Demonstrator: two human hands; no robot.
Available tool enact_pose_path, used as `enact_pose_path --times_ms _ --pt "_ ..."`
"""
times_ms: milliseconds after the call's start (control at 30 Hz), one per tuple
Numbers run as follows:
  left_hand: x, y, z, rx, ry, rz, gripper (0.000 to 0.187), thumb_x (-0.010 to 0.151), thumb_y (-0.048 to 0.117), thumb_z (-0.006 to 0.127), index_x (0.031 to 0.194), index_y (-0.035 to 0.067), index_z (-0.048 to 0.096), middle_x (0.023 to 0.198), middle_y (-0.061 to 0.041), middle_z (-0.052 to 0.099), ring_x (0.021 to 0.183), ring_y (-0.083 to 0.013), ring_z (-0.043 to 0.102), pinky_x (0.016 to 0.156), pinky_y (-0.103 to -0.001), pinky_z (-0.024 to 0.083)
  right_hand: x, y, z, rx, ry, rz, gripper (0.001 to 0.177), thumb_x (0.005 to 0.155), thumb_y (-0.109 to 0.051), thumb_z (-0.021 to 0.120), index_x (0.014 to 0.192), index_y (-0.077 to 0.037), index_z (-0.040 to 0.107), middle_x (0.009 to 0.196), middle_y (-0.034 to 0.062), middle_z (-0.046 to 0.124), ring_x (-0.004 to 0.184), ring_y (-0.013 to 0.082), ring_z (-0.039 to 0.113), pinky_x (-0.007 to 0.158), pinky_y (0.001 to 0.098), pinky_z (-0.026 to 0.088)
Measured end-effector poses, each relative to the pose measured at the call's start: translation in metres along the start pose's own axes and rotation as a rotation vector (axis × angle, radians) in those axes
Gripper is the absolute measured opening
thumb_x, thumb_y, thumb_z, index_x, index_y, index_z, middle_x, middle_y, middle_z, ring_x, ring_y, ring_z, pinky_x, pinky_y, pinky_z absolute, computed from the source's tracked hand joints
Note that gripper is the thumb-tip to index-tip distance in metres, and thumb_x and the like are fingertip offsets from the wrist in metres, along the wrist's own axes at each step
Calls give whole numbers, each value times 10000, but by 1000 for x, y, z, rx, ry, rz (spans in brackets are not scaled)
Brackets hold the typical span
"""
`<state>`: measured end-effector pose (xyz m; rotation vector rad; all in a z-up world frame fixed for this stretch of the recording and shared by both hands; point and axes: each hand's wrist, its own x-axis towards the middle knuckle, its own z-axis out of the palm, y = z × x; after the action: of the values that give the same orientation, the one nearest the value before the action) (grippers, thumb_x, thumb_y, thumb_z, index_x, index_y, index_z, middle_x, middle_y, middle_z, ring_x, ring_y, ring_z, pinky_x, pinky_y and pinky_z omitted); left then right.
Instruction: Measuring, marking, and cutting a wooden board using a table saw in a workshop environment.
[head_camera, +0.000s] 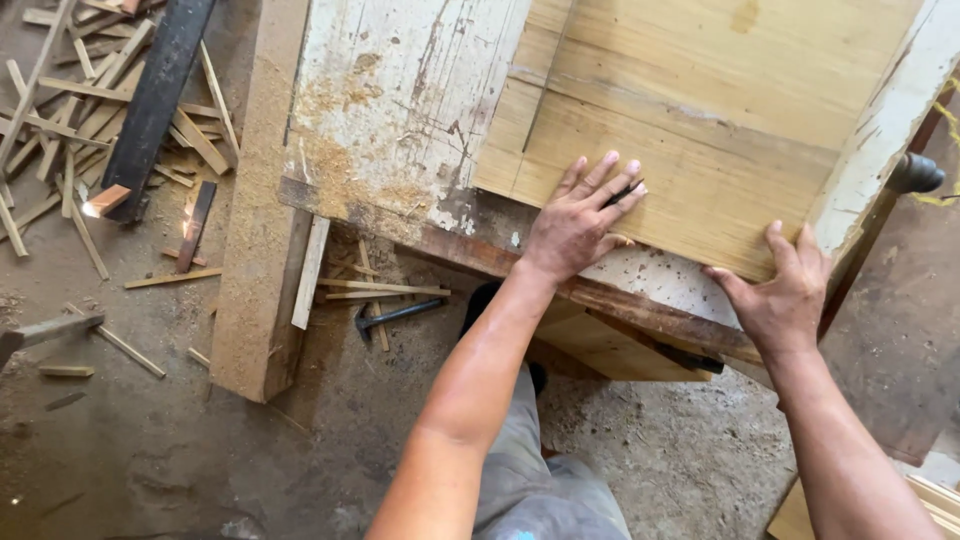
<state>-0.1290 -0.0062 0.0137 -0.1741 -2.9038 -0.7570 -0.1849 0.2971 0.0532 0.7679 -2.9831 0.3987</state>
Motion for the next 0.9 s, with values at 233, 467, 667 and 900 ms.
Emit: enact_pose_path --times_ms 233,467,667,900 --pt "18 -7 2 9 -8 16 843 753 505 832 1504 292 517 1634 58 398 1561 -198 274 1328 -459 178 12 14 5 -3 6 -15 832 802 -439 960 1374 66 629 1439 335 525 1334 441 518 1177 527 465" --pt "33 -12 3 6 7 14 829 759 517 833 1498 304 524 1634 68 398 1561 -190 275 1331 -449 182 29 19 3 -38 5 -30 832 798 -451 958 1369 60 633 1461 344 515 1327 447 515 1173 539 454" --pt "43 -18 14 -3 25 17 838 733 562 829 1479 330 524 1635 95 379 1553 -175 270 1334 -440 160 34 30 9 -70 11 -65 814 799 -437 944 1346 59 603 1444 326 516 1354 427 515 1194 516 460" --pt "80 -32 28 35 3 35 824 747 508 856 1478 285 548 1627 41 395 1545 -220 291 1320 -470 165 69 30 3 -56 -23 -28 814 828 -400 980 1363 95 616 1365 275 569 1318 408 550 1128 516 485"
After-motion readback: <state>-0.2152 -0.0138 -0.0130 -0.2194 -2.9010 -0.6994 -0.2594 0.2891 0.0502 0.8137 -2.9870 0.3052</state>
